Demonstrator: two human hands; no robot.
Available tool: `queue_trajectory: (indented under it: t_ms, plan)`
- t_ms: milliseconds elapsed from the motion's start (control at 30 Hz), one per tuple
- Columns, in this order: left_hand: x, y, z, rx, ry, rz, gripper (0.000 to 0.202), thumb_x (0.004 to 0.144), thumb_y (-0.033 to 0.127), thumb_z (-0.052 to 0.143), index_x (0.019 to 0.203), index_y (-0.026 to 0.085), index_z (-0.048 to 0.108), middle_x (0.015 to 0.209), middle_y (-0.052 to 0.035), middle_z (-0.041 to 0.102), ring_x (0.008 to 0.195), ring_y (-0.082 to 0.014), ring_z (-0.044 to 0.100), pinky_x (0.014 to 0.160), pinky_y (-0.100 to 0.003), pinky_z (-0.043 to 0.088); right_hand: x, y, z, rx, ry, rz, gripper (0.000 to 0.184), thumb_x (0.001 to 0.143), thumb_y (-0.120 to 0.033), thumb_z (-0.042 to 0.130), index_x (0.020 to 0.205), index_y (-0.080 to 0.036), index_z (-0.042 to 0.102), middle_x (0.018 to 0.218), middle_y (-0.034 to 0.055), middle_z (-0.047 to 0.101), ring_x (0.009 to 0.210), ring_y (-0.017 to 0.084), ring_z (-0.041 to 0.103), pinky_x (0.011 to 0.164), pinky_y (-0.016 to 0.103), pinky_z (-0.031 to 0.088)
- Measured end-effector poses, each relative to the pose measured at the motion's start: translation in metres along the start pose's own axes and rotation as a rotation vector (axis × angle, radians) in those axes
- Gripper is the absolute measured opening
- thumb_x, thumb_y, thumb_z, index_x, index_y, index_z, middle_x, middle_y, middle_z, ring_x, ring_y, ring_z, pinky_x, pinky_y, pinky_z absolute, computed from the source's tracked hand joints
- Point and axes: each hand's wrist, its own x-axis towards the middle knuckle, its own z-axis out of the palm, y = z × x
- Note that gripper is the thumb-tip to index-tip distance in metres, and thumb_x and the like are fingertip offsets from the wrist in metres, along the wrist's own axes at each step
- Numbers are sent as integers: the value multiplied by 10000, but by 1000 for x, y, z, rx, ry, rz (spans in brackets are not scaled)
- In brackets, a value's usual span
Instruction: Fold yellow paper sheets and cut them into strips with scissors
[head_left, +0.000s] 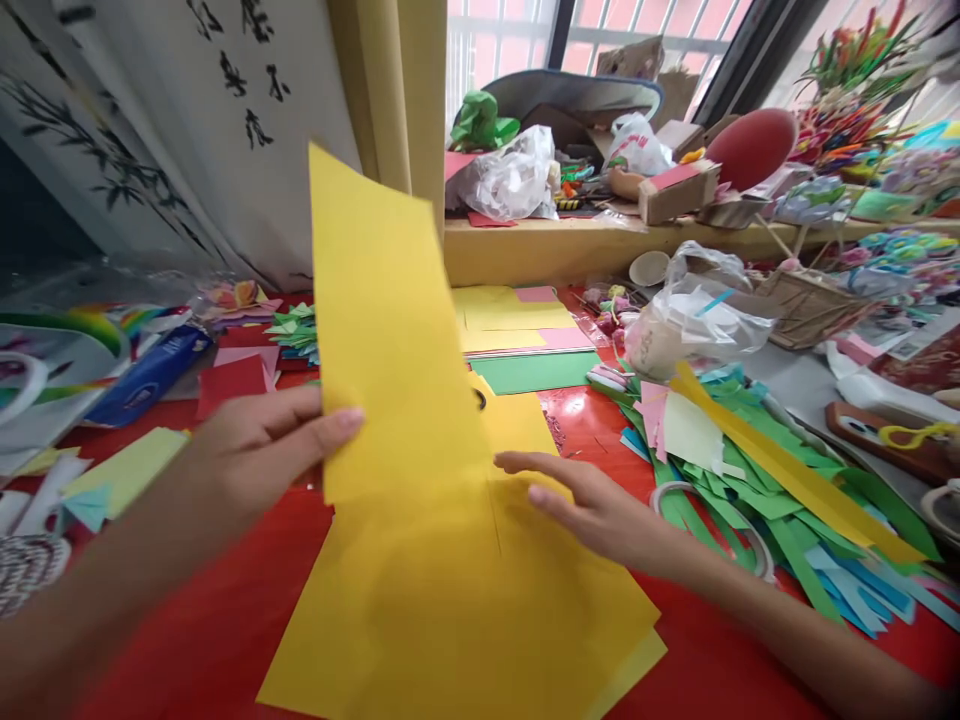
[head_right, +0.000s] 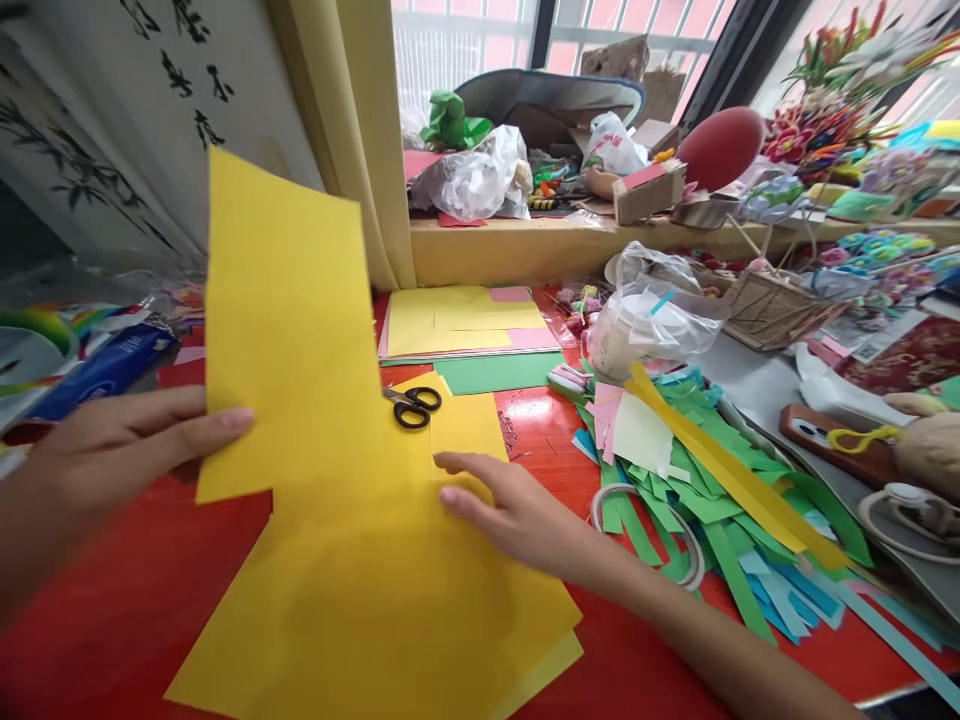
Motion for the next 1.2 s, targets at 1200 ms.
queue_trajectory:
  t_ms: [1200]
  plan:
    - [65, -8, 16, 665, -645, 337, 166, 660, 192, 365, 636, 192, 529, 853, -37, 585, 844, -197, 528, 765, -290, 402, 11, 27, -22, -529, 515, 332, 364, 836, -440, 378, 973, -147, 544, 759, 115, 626, 762, 278, 585, 599, 309, 345]
